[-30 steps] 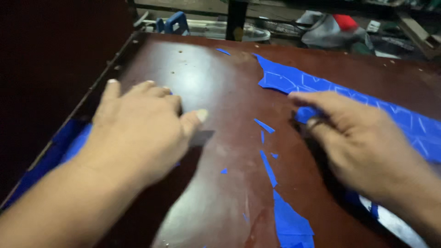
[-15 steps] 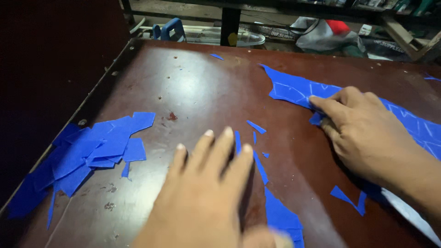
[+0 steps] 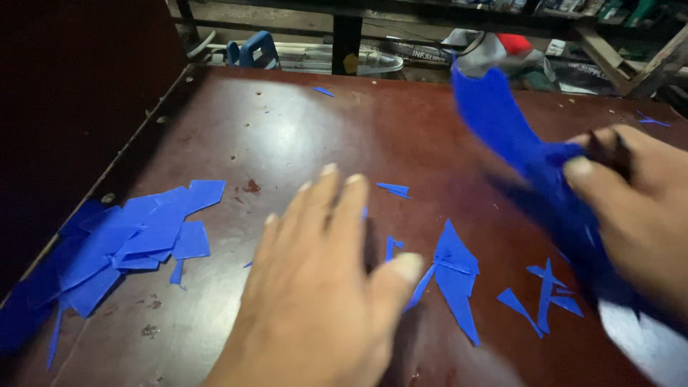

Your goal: The person uses a pair of scissors to cut a piece of blue fabric that has white geometric patterns drawn on it. They carefully trim the edges and cut out specific shapes, occasionally adjusting the fabric's position on the wooden work surface.

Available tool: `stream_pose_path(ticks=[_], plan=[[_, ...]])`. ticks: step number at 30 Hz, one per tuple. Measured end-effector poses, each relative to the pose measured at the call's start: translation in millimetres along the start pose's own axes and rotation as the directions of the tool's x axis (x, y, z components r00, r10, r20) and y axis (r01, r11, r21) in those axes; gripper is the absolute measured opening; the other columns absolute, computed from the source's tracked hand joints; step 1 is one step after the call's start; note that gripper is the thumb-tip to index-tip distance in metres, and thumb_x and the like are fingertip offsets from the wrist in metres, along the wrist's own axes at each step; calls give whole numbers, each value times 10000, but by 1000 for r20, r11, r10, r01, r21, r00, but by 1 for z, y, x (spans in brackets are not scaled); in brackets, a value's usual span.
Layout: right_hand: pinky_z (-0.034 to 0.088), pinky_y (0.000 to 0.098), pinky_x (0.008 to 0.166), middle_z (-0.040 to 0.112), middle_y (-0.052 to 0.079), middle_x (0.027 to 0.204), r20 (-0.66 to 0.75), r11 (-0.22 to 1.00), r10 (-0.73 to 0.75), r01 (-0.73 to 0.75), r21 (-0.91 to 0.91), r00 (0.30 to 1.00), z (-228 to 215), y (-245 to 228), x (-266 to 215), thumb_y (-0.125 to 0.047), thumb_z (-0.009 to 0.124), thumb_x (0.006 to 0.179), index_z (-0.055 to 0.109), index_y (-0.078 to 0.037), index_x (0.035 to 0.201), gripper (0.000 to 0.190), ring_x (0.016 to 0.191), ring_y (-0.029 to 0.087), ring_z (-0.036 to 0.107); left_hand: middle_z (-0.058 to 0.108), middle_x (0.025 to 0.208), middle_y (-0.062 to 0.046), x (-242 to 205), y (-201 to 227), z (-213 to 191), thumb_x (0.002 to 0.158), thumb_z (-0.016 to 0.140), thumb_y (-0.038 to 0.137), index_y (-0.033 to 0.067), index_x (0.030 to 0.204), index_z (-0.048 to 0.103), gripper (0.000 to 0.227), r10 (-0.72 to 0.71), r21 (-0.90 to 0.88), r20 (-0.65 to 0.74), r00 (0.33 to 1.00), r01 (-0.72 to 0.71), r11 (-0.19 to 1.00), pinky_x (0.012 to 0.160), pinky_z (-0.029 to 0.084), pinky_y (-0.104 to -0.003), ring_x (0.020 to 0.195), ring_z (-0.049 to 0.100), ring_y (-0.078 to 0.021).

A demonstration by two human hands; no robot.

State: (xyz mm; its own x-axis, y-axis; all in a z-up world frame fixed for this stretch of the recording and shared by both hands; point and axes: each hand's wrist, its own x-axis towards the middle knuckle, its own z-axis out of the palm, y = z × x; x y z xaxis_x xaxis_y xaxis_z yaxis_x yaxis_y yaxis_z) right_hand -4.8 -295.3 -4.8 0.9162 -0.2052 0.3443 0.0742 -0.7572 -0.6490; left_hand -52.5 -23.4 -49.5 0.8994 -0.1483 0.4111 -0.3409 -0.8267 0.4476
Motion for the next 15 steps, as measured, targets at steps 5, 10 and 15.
stream_pose_path(ticks=[5,10,15], plan=[[522,250,728,783,-47,884,296,911,-351,397,-111,888,21,-38,-68,-294,636,868,802,-218,1066,270,780,87,733,452,1618,-68,1,4,-30,974,365,573,150,1544,469,717,-385,-513,-33,922,316,798,1125,275,-403,1467,427,-200],[581,59,658,837,-132,706,461,894,404,-232,-384,790,120,-75,18,-300,942,767,934,-302,863,97,674,-102,761,802,1380,170,-6,5,-48,827,273,766,409,1459,653,819,-668,-530,-12,744,562,635,999,446,-294,1226,778,-46],[293,413,334,618,121,794,-83,982,-113,99,-160,990,29,120,133,-103,593,1161,725,-61,1246,163,529,224,489,784,1330,222,-10,7,-51,795,335,759,441,1445,658,793,-676,-563,12,737,563,605,1042,354,-289,1239,696,-13]])
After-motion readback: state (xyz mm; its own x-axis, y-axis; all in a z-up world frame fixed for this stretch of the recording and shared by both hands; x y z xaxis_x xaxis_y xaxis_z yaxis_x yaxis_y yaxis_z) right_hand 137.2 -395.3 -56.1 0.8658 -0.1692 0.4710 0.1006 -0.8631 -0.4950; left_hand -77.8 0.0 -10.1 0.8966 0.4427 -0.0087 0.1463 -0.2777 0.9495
